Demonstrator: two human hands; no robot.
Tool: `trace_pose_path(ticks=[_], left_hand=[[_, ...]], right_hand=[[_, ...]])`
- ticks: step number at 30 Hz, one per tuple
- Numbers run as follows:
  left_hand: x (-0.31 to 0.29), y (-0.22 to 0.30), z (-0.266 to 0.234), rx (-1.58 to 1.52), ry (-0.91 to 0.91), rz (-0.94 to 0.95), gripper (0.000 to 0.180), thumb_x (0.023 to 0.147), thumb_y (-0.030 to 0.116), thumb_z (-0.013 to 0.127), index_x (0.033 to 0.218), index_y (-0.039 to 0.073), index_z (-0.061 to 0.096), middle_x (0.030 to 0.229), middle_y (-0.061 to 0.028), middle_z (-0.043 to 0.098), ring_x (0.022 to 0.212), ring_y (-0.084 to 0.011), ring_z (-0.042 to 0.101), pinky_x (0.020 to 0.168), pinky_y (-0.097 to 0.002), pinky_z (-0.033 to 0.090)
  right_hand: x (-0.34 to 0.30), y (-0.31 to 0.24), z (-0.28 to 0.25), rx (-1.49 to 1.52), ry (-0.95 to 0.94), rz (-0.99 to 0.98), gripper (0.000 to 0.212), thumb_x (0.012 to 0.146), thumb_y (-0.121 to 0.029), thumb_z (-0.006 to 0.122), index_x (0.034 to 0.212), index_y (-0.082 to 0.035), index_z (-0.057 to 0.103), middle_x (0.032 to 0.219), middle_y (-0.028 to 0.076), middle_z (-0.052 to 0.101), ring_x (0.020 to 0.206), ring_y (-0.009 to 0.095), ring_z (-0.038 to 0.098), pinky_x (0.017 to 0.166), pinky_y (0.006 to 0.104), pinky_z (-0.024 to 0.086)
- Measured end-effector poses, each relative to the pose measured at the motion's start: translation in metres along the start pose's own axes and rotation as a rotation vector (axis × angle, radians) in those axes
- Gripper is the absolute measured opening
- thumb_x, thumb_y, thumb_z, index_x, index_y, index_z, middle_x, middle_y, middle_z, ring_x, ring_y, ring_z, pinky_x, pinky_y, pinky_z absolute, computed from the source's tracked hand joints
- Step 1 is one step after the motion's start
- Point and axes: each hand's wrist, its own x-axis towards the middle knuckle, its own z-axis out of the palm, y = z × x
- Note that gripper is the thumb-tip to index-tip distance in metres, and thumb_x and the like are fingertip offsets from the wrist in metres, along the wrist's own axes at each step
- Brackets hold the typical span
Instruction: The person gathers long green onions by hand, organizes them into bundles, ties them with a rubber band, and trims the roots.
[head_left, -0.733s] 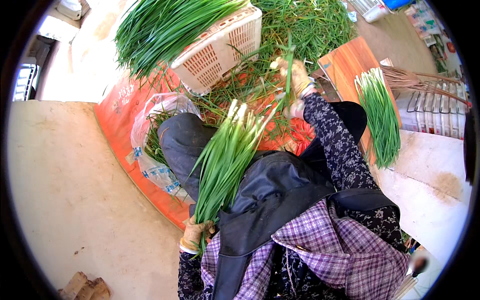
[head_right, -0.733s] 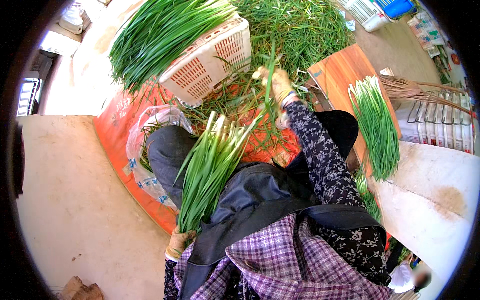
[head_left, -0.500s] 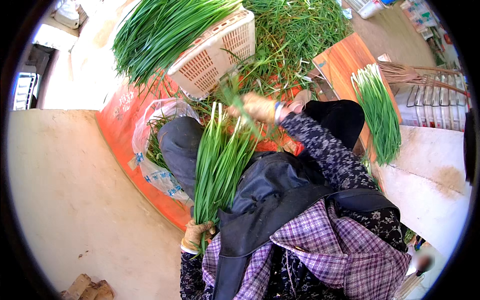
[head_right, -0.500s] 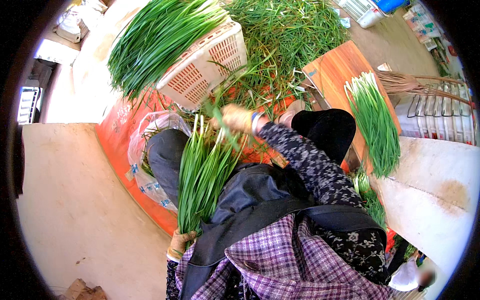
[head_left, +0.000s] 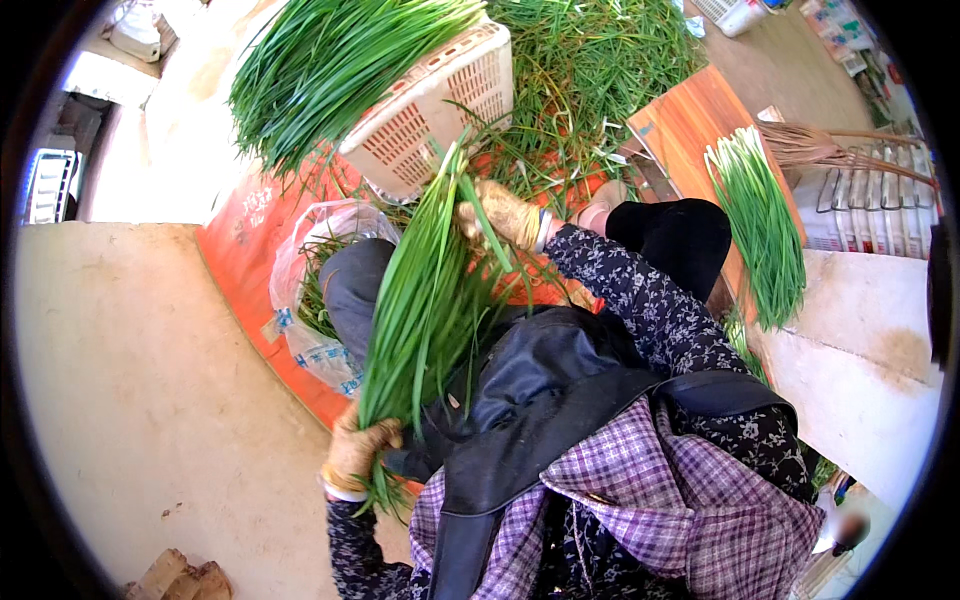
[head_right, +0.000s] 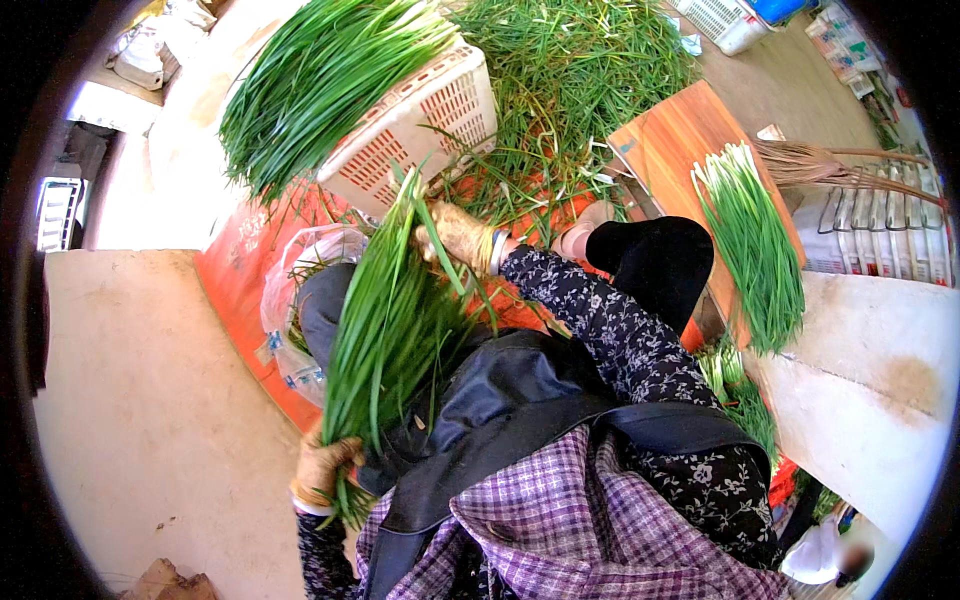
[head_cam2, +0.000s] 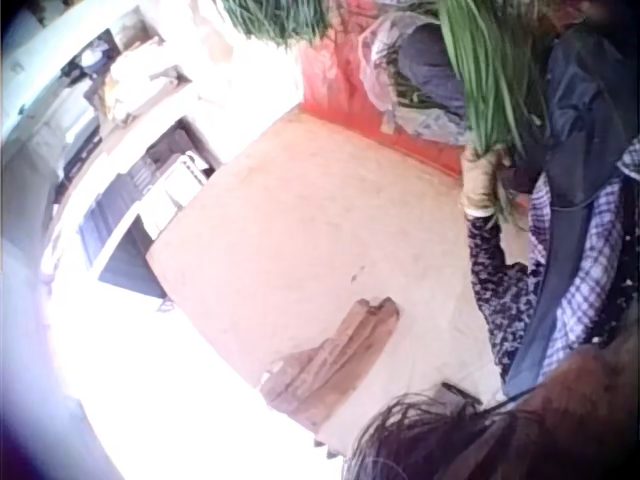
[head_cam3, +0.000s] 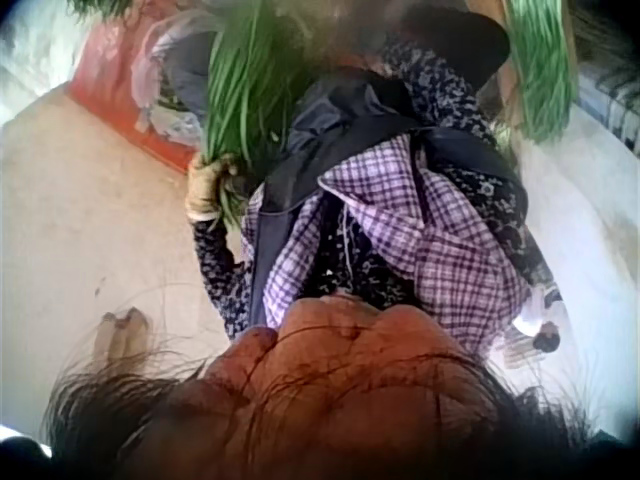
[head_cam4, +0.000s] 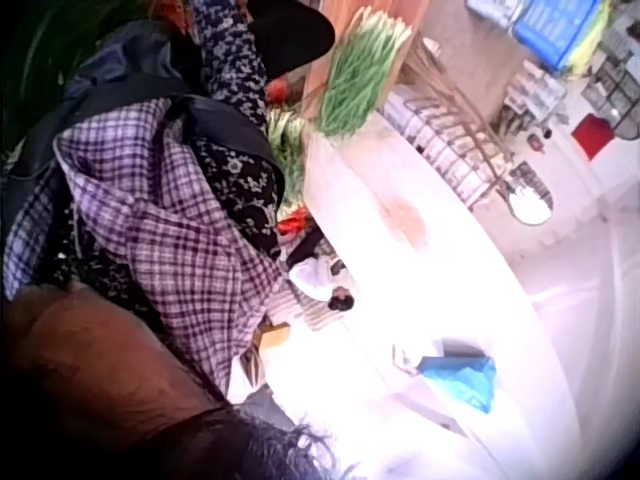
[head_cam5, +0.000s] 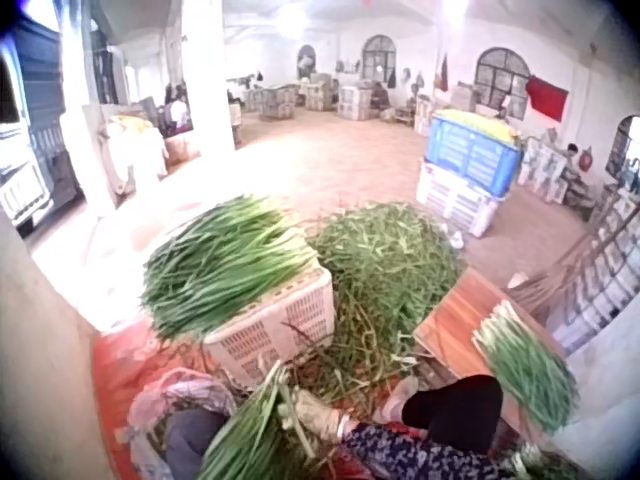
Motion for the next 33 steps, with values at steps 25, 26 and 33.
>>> trace_pose_path(ticks=[25, 26, 33], left_hand=[[0.034, -0.087, -0.021, 1.521, 0.508, 0.669, 0.087, 0.062, -0.002, 0.063, 0.140, 0.032, 0.046, 0.089, -0.0190, 0.058, 0.068, -0.0372, 0.062, 0.056, -0.0458, 0.049], [0.033, -0.085, -0.020, 1.519, 0.508, 0.660, 0.086, 0.062, -0.001, 0.065, 0.139, 0.032, 0.046, 0.089, -0.0187, 0.058, 0.068, -0.0369, 0.062, 0.056, -0.0454, 0.049], [0.019, -0.082, -0.051, 1.286, 0.682, 0.759, 0.085, 0.062, 0.005, 0.074, 0.138, 0.031, 0.048, 0.089, -0.0165, 0.061, 0.066, -0.0332, 0.063, 0.055, -0.0443, 0.049]], right_hand=[[0.015, -0.050, -0.076, -0.848, 0.020, 0.103, 0.043, 0.092, -0.033, 0.055, 0.130, -0.013, 0.055, 0.130, 0.014, 0.056, 0.117, 0.029, 0.053, 0.099, 0.0356, 0.042], [0.026, -0.025, -0.058, -0.722, -0.118, -0.082, 0.035, 0.092, -0.027, 0.056, 0.123, -0.012, 0.059, 0.125, 0.012, 0.060, 0.110, 0.025, 0.058, 0.093, 0.0334, 0.046], [0.029, -0.040, 0.025, -0.108, -0.284, -0.185, 0.024, 0.088, -0.024, 0.065, 0.102, -0.005, 0.069, 0.092, 0.005, 0.069, 0.087, 0.011, 0.063, 0.079, 0.0263, 0.049]])
